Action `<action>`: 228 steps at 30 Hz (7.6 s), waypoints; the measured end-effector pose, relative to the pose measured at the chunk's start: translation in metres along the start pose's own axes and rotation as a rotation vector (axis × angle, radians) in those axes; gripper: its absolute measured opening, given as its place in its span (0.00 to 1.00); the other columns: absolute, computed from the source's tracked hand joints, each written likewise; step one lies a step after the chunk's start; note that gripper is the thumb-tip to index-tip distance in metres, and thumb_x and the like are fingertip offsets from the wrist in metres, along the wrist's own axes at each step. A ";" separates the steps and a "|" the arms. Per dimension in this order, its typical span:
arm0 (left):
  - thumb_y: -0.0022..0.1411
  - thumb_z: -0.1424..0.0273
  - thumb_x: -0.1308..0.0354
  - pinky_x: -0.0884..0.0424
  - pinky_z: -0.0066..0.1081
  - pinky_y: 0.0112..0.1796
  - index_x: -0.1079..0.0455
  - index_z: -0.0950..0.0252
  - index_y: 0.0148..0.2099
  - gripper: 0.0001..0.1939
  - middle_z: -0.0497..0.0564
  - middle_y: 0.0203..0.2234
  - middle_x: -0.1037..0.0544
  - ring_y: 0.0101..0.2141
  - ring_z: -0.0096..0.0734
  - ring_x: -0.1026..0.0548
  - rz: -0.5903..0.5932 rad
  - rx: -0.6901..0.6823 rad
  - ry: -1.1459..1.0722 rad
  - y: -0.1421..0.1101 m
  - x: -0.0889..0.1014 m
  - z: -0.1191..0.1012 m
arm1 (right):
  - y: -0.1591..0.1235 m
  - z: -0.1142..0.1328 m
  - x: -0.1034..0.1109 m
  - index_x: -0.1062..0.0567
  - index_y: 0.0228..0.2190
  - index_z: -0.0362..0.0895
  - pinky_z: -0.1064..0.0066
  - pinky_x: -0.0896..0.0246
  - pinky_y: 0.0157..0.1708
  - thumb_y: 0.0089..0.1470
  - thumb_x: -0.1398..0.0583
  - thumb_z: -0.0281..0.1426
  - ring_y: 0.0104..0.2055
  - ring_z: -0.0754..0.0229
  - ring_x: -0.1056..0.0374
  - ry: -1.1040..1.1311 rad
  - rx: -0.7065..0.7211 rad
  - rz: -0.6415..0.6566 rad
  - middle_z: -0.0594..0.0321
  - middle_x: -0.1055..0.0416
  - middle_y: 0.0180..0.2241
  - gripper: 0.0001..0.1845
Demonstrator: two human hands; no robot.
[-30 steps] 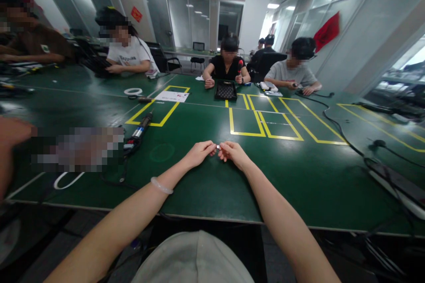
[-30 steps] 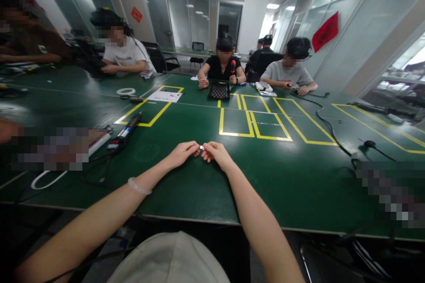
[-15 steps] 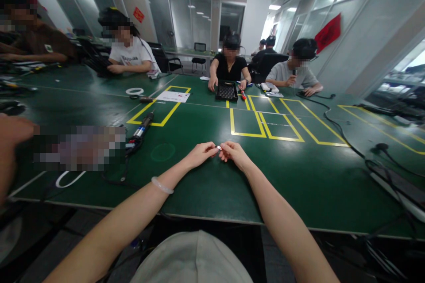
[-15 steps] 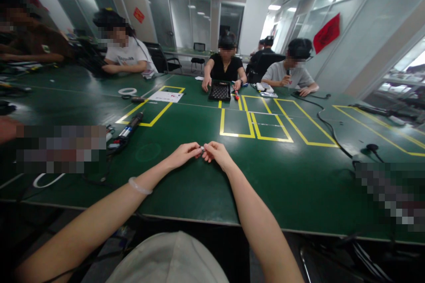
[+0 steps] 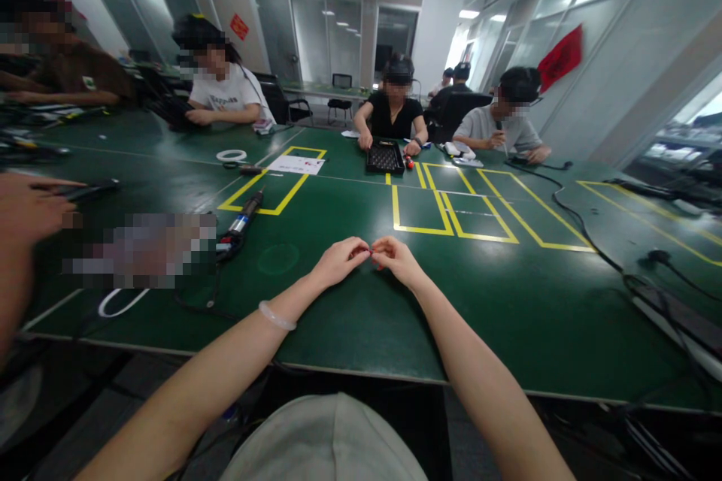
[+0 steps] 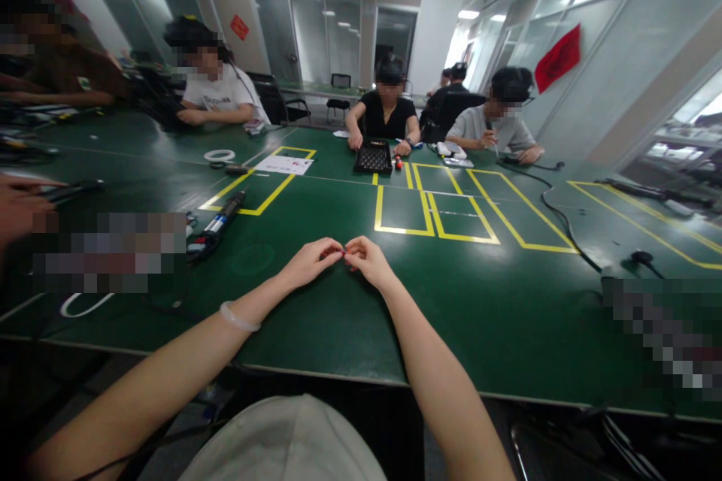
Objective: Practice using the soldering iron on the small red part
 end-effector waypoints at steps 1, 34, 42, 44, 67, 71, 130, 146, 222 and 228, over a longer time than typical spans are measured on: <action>0.65 0.60 0.51 0.33 0.29 0.38 0.28 0.64 0.43 0.15 0.51 0.37 0.25 0.35 0.31 0.28 -0.006 -0.007 -0.002 0.000 0.000 0.000 | 0.001 -0.001 0.000 0.30 0.36 0.44 0.73 0.35 0.26 0.43 0.34 0.35 0.28 0.64 0.32 -0.016 0.011 -0.003 0.64 0.29 0.30 0.18; 0.65 0.54 0.59 0.36 0.47 0.46 0.36 0.67 0.56 0.28 0.63 0.48 0.28 0.48 0.54 0.32 -0.232 0.549 0.940 -0.118 0.158 0.046 | -0.005 0.007 -0.001 0.29 0.36 0.43 0.71 0.41 0.30 0.50 0.40 0.32 0.27 0.64 0.35 -0.458 0.117 -0.014 0.62 0.26 0.31 0.10; 0.64 0.51 0.63 0.32 0.43 0.35 0.29 0.65 0.42 0.28 0.60 0.38 0.22 0.37 0.52 0.26 -0.036 0.870 0.992 -0.177 0.185 0.097 | -0.006 0.003 0.000 0.28 0.36 0.43 0.71 0.41 0.29 0.50 0.39 0.32 0.27 0.64 0.35 -0.465 0.108 -0.014 0.64 0.28 0.29 0.10; 0.65 0.52 0.64 0.32 0.42 0.37 0.28 0.65 0.41 0.29 0.60 0.41 0.23 0.40 0.51 0.26 0.009 0.803 0.983 -0.168 0.182 0.105 | -0.006 0.003 0.000 0.28 0.36 0.44 0.71 0.41 0.30 0.50 0.39 0.32 0.27 0.63 0.35 -0.474 0.109 -0.011 0.64 0.27 0.29 0.10; 0.66 0.58 0.57 0.32 0.37 0.40 0.25 0.66 0.41 0.22 0.62 0.37 0.22 0.40 0.45 0.25 0.140 0.357 0.868 -0.063 0.048 0.012 | -0.006 0.007 -0.001 0.28 0.36 0.44 0.71 0.41 0.31 0.50 0.40 0.32 0.27 0.63 0.35 -0.515 0.124 -0.025 0.65 0.27 0.29 0.09; 0.65 0.59 0.52 0.33 0.38 0.42 0.25 0.66 0.38 0.19 0.63 0.36 0.23 0.41 0.45 0.26 0.127 0.263 0.744 -0.046 0.014 -0.021 | -0.004 0.008 0.004 0.27 0.35 0.45 0.70 0.40 0.32 0.50 0.40 0.30 0.28 0.62 0.35 -0.589 0.142 -0.060 0.63 0.27 0.30 0.07; 0.67 0.62 0.60 0.47 0.36 0.62 0.27 0.59 0.44 0.20 0.47 0.52 0.27 0.60 0.35 0.40 0.133 0.030 0.694 -0.011 0.030 0.019 | -0.006 0.015 0.016 0.23 0.33 0.43 0.72 0.36 0.37 0.52 0.46 0.23 0.34 0.62 0.28 -0.598 0.086 -0.108 0.63 0.23 0.30 0.12; 0.58 0.53 0.53 0.46 0.43 0.59 0.26 0.63 0.44 0.24 0.58 0.58 0.31 0.61 0.46 0.40 0.254 0.283 0.637 -0.079 0.185 0.166 | -0.008 0.014 0.009 0.23 0.33 0.43 0.70 0.36 0.37 0.54 0.45 0.26 0.33 0.60 0.28 -0.620 0.099 -0.057 0.62 0.23 0.30 0.10; 0.62 0.56 0.49 0.34 0.27 0.30 0.31 0.65 0.41 0.17 0.48 0.30 0.25 0.28 0.27 0.29 -0.003 0.134 -0.305 0.001 -0.012 0.013 | 0.002 -0.004 0.006 0.30 0.35 0.43 0.74 0.38 0.24 0.43 0.33 0.37 0.26 0.66 0.33 -0.011 0.026 -0.052 0.64 0.28 0.29 0.18; 0.64 0.59 0.52 0.34 0.26 0.29 0.33 0.65 0.42 0.15 0.48 0.29 0.26 0.28 0.26 0.29 0.032 0.175 -0.418 0.002 -0.016 0.018 | 0.001 0.000 0.008 0.29 0.36 0.43 0.74 0.38 0.25 0.44 0.34 0.38 0.27 0.65 0.33 -0.058 0.046 -0.075 0.64 0.28 0.29 0.18</action>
Point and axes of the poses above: each hand's wrist, its own y-axis towards the middle knuckle, its own x-axis out of the back of the hand, z = x × y, the point moved 6 cm from there along y, towards the middle knuckle
